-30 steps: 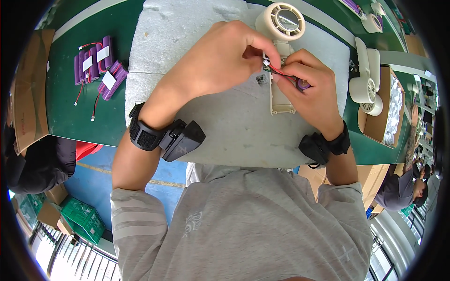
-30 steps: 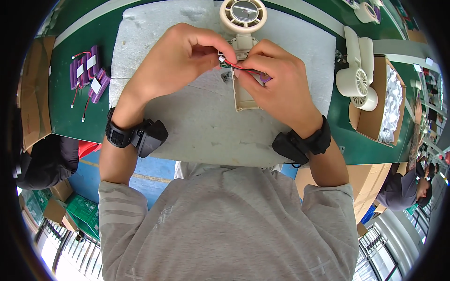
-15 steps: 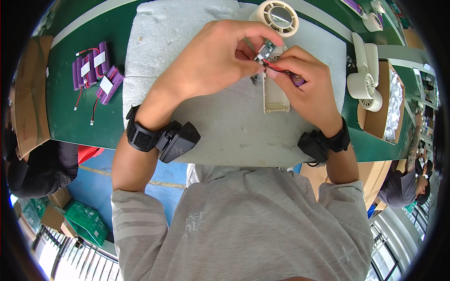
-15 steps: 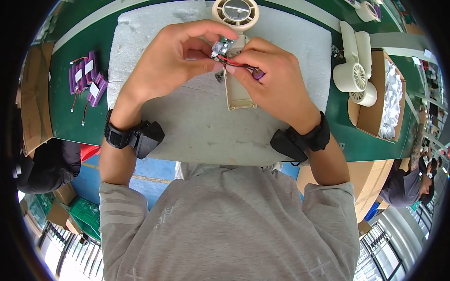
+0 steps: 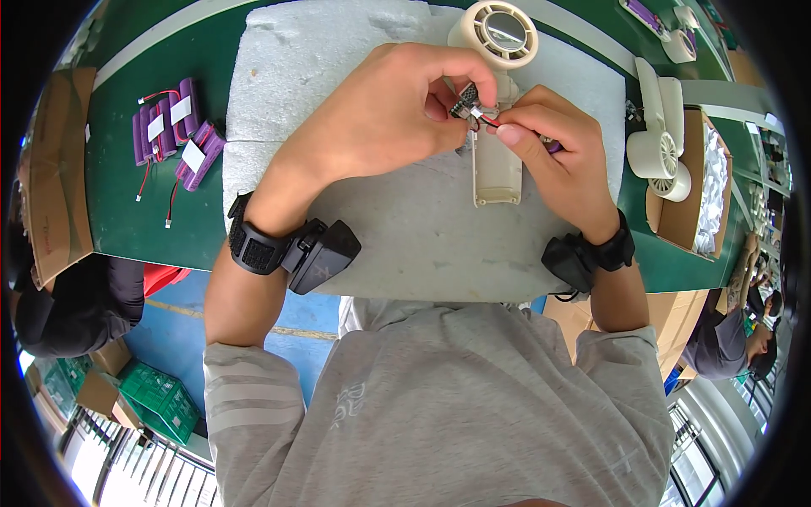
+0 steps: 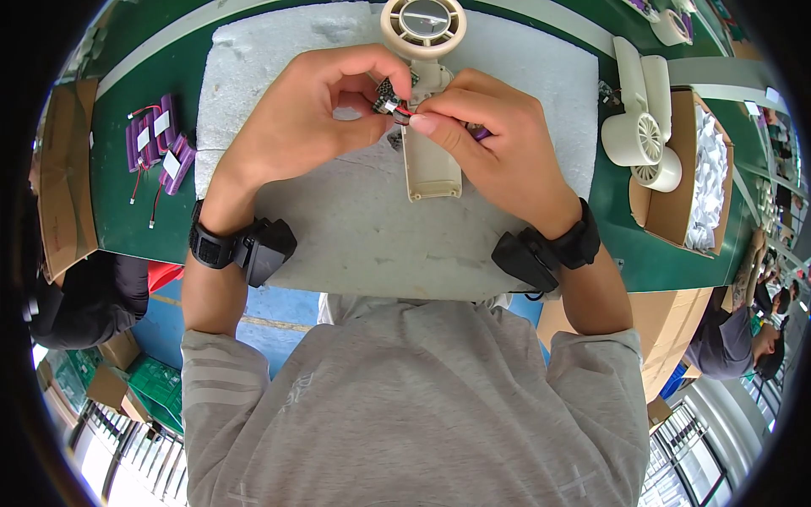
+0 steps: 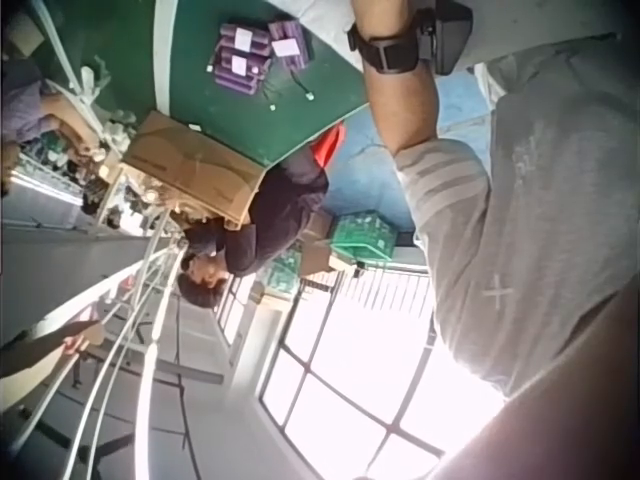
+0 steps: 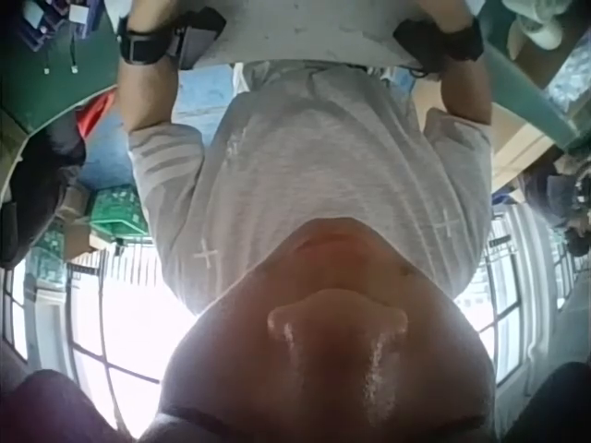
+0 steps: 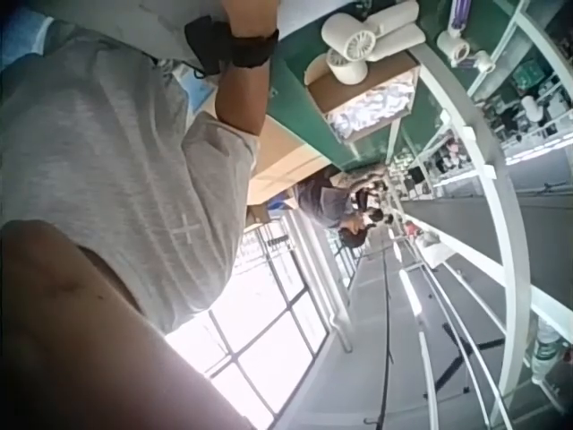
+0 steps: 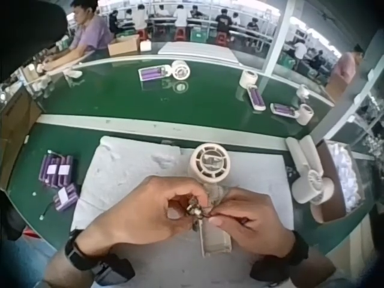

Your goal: The person connects a battery to a circuit board by hand, fits the battery into a fan housing, and sets the unit aside before repeating the process.

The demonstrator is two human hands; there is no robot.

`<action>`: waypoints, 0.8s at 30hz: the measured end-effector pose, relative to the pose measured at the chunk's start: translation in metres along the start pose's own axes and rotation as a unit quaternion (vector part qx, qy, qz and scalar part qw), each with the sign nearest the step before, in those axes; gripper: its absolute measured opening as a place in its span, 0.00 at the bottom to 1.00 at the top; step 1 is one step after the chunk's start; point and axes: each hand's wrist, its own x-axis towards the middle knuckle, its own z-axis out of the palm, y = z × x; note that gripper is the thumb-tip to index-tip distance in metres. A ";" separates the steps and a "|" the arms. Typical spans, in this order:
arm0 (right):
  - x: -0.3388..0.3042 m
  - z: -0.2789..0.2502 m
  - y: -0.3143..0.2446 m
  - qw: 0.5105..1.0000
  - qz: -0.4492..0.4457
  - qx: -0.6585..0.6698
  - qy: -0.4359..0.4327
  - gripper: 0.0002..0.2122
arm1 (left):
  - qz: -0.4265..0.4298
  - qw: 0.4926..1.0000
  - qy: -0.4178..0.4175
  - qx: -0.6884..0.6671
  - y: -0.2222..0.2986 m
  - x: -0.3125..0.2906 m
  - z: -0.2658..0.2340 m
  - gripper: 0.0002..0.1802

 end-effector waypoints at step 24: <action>0.002 0.006 -0.005 0.999 0.007 -0.034 0.009 0.05 | 0.036 0.996 0.014 -0.081 -0.009 0.002 -0.008 0.14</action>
